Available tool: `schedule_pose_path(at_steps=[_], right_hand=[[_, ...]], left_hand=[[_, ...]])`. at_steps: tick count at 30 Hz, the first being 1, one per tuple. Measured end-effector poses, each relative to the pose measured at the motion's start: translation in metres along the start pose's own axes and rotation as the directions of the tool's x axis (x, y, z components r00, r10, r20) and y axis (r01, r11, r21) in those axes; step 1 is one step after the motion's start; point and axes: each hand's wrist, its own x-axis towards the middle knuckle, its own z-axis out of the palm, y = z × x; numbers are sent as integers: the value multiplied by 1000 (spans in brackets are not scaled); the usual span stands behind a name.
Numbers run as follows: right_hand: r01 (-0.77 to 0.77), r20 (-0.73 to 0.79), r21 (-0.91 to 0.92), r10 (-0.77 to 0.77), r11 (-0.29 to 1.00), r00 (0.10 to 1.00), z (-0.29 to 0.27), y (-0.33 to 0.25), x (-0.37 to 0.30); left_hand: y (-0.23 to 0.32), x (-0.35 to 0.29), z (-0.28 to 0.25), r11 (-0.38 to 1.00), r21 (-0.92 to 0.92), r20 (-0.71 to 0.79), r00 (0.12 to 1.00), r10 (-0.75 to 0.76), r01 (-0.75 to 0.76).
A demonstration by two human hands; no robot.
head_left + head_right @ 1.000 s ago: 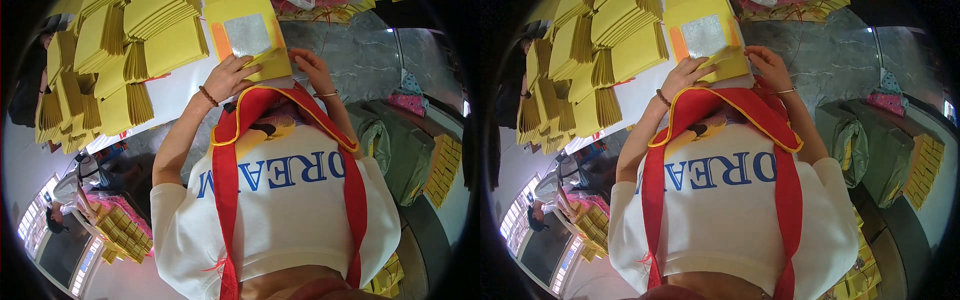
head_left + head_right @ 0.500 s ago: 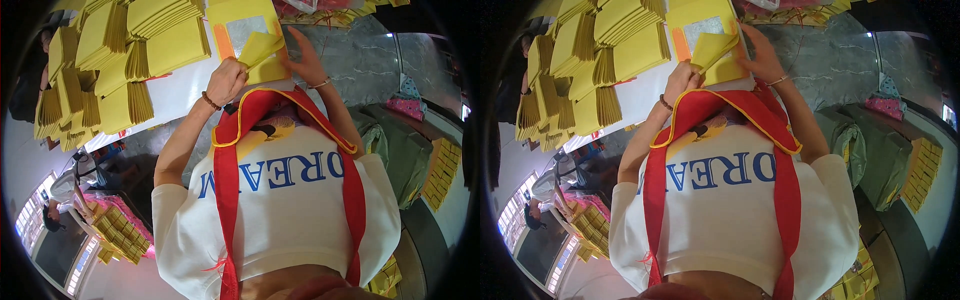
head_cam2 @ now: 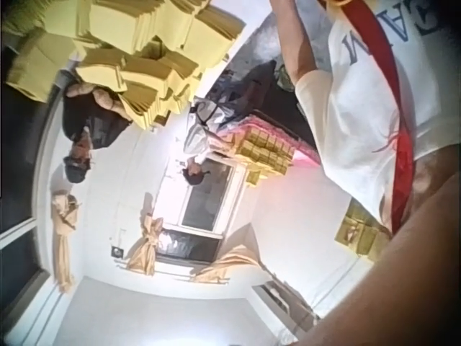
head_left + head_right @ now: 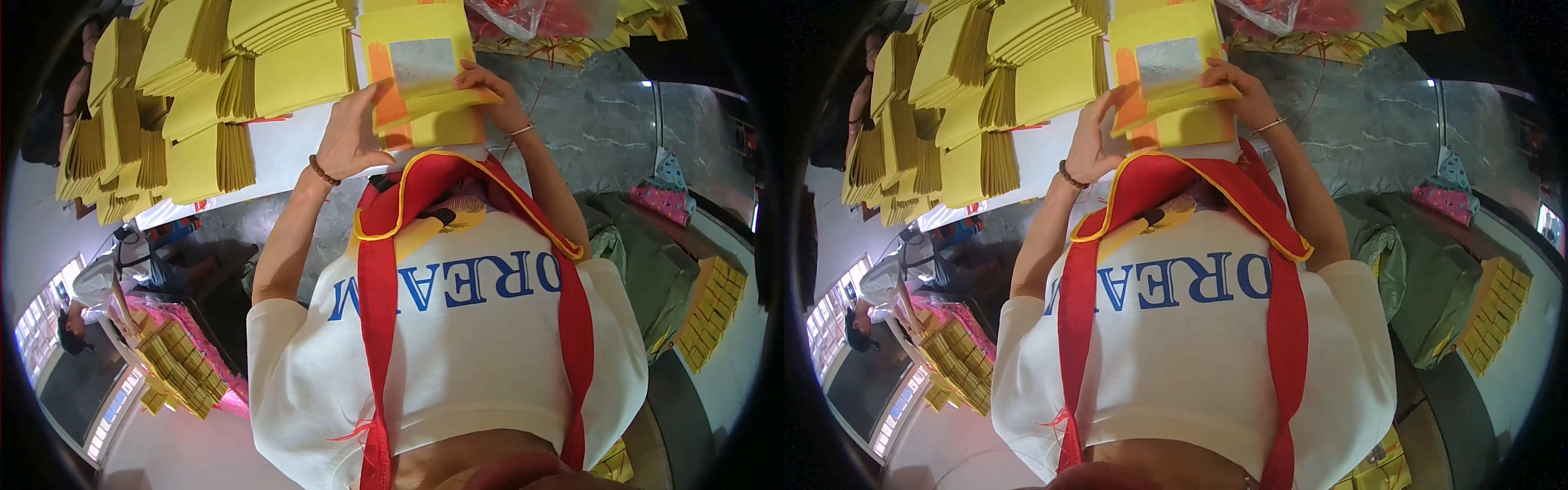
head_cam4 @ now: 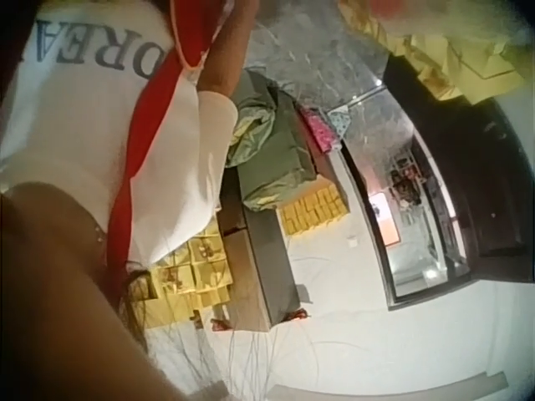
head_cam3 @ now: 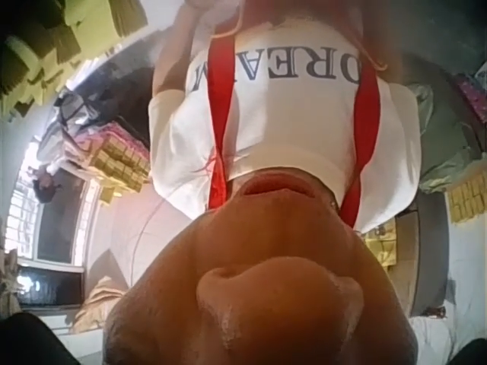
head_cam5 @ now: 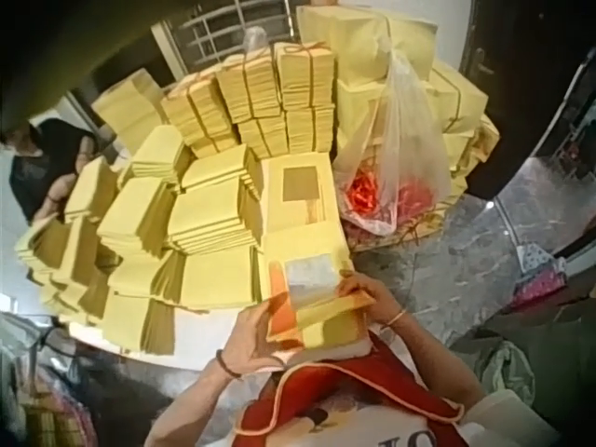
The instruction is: Folding and stacking individual yellow paper sheets on a workbench.
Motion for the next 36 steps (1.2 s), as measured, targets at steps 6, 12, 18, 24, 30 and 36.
schedule_pose_path(at_steps=[6, 12, 18, 24, 30, 36], right_hand=[[67, 43, 67, -70, 996, 997, -4, -16, 7], [296, 36, -187, -294, 937, 955, -9, -70, -1], [-79, 142, -268, 120, 960, 983, 5, -74, -52], [-484, -1, -52, 484, 874, 875, 14, -64, -42], [-372, -294, 113, 389, 921, 873, 28, -64, -22], [-438, -274, -2, 421, 899, 865, 25, -56, -20]], left_hand=[[-7, 12, 12, 932, 361, -75, 995, 68, -36], [16, 12, -7, 876, 453, -146, 956, 256, -165], [16, -25, 18, 996, 81, -13, 999, 29, -28], [21, -8, 26, 928, 62, -74, 929, -362, 367], [9, 1, 36, 755, -219, -52, 766, -641, 618], [4, 8, 43, 675, -312, -95, 685, -723, 669]])
